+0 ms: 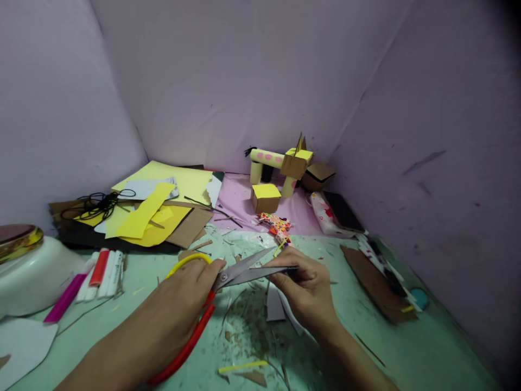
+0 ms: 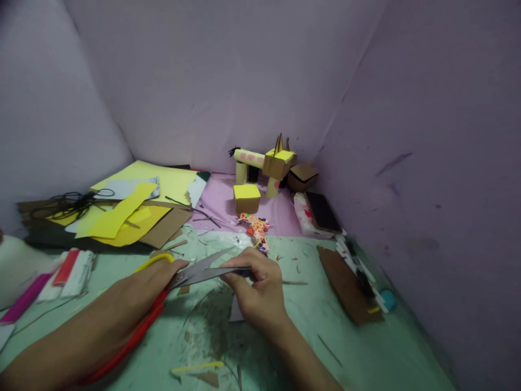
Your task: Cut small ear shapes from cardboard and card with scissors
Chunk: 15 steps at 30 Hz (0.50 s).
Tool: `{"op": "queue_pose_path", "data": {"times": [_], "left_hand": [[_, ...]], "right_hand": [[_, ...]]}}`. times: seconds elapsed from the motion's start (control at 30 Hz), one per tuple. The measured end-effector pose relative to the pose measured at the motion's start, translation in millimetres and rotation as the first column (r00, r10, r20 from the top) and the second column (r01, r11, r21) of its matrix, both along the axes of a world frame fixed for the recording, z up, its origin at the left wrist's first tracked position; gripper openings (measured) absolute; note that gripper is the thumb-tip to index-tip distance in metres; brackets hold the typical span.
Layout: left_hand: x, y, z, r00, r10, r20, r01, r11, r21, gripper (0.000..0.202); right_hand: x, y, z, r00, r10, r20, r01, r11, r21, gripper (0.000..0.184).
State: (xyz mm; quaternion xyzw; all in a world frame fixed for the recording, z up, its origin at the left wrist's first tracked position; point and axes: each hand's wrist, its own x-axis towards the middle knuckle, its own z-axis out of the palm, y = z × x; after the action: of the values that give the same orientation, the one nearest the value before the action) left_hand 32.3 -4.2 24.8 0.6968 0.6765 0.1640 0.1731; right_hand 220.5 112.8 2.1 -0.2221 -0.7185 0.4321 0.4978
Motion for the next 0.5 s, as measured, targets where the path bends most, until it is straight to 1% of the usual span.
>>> {"op": "queue_pose_path", "data": {"times": [0.13,0.3,0.5], "left_hand": [[1.5,1.2,1.4,1.000,-0.010,-0.022,0.010,1.000,0.001,0.040],[1.4,3.2,2.4,0.999,-0.004,-0.036,0.005,0.999,0.039,0.040],[0.6,2.7,1.0,1.000,0.002,0.005,-0.002,0.997,0.080,0.039]], "right_hand": [[0.7,-1.0,0.1,1.000,-0.001,0.017,0.001,1.000,-0.005,0.011],[1.4,-1.4,0.7,0.999,-0.006,0.032,0.006,1.000,-0.010,0.010],[1.2,-2.4,5.4,0.999,-0.020,0.041,0.022,0.999,-0.039,0.009]]}}
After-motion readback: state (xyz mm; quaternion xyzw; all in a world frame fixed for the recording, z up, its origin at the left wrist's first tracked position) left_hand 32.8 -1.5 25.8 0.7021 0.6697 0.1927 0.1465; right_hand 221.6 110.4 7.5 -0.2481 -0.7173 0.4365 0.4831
